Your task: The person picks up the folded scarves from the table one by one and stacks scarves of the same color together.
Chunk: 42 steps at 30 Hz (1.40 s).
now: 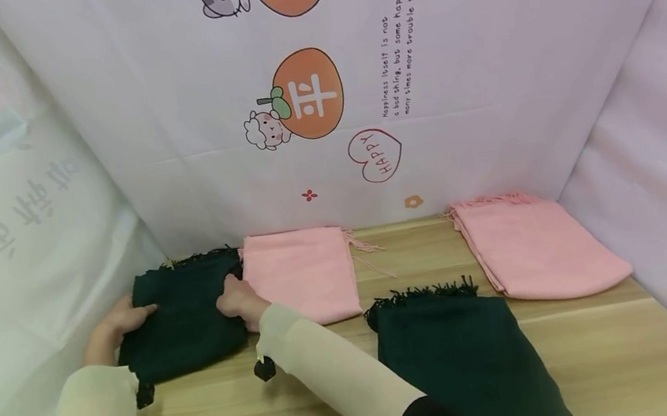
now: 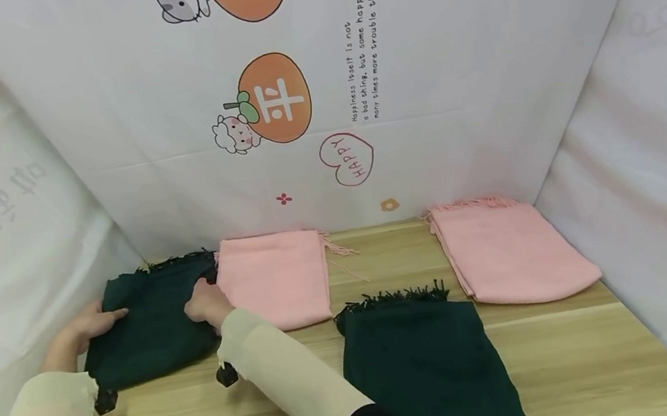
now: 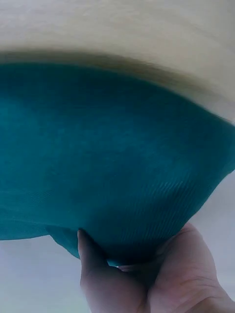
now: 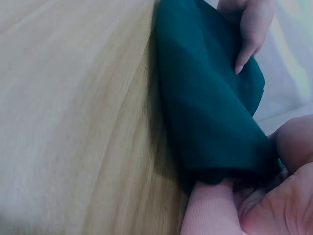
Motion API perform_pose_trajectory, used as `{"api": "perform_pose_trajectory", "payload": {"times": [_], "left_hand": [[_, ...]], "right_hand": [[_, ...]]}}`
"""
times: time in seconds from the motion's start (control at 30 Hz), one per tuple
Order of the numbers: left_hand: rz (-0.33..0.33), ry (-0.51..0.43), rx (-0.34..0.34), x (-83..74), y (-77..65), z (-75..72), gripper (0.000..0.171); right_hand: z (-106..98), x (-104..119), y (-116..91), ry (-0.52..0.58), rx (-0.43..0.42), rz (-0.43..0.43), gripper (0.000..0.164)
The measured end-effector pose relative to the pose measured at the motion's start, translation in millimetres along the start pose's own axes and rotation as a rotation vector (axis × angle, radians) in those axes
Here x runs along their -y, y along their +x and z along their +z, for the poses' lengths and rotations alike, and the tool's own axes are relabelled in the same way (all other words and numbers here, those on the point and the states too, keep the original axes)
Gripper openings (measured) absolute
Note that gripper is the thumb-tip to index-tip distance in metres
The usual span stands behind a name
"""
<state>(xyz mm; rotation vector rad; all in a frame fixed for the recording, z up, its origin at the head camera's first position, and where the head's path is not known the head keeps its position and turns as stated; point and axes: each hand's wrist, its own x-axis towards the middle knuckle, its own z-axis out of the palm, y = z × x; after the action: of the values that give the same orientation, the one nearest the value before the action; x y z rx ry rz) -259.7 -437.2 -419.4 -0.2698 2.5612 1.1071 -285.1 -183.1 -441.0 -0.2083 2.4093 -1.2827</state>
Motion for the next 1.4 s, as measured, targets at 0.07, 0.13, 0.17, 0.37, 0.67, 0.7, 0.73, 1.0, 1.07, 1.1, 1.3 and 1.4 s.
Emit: {"api": "perform_pose_trajectory", "payload": {"times": [0.07,0.13,0.17,0.37,0.67,0.7,0.73,1.0,1.07,1.1,1.3,1.4], "left_hand": [[0.044,-0.021,-0.004,1.0,-1.6,-0.1,0.080],[0.066,-0.026,-0.014,0.6,-3.8,0.1,0.079],[0.078,-0.025,-0.019,-0.3,-5.2,0.1,0.078],[0.155,-0.011,-0.052,-9.0,-14.7,-1.2,0.069],[0.169,-0.027,-0.069,-12.6,-23.7,-5.7,0.071],[0.169,-0.037,-0.067,-13.0,-25.0,-5.6,0.072],[0.167,-0.043,-0.068,-13.4,-26.2,-5.6,0.072],[0.174,-0.064,-0.069,-17.8,-29.4,-8.1,0.074],[0.177,-0.063,-0.076,-20.6,-31.1,-9.3,0.074],[0.180,-0.063,-0.079,-22.6,-32.3,-9.8,0.074],[0.205,-0.085,-0.075,-33.4,-38.0,-11.1,0.076],[0.221,-0.086,-0.072,-36.7,-39.6,-10.2,0.075]], "right_hand": [[-2,-2,3,-0.024,0.007,-0.027,0.060],[-5,-2,6,-0.072,0.012,-0.050,0.059],[-6,-3,7,-0.087,0.011,-0.062,0.058],[-16,1,2,-0.089,0.007,-0.128,0.056],[-23,4,0,-0.096,0.009,-0.183,0.054],[-24,5,-1,-0.098,0.009,-0.188,0.054],[-25,5,-1,-0.104,0.009,-0.194,0.054],[-39,6,-10,-0.101,0.025,-0.247,0.054],[-43,8,-12,-0.092,0.030,-0.263,0.055],[-45,8,-12,-0.089,0.030,-0.270,0.055],[-54,11,-13,-0.076,0.022,-0.294,0.056],[-56,10,-15,-0.070,0.021,-0.290,0.056]]}}
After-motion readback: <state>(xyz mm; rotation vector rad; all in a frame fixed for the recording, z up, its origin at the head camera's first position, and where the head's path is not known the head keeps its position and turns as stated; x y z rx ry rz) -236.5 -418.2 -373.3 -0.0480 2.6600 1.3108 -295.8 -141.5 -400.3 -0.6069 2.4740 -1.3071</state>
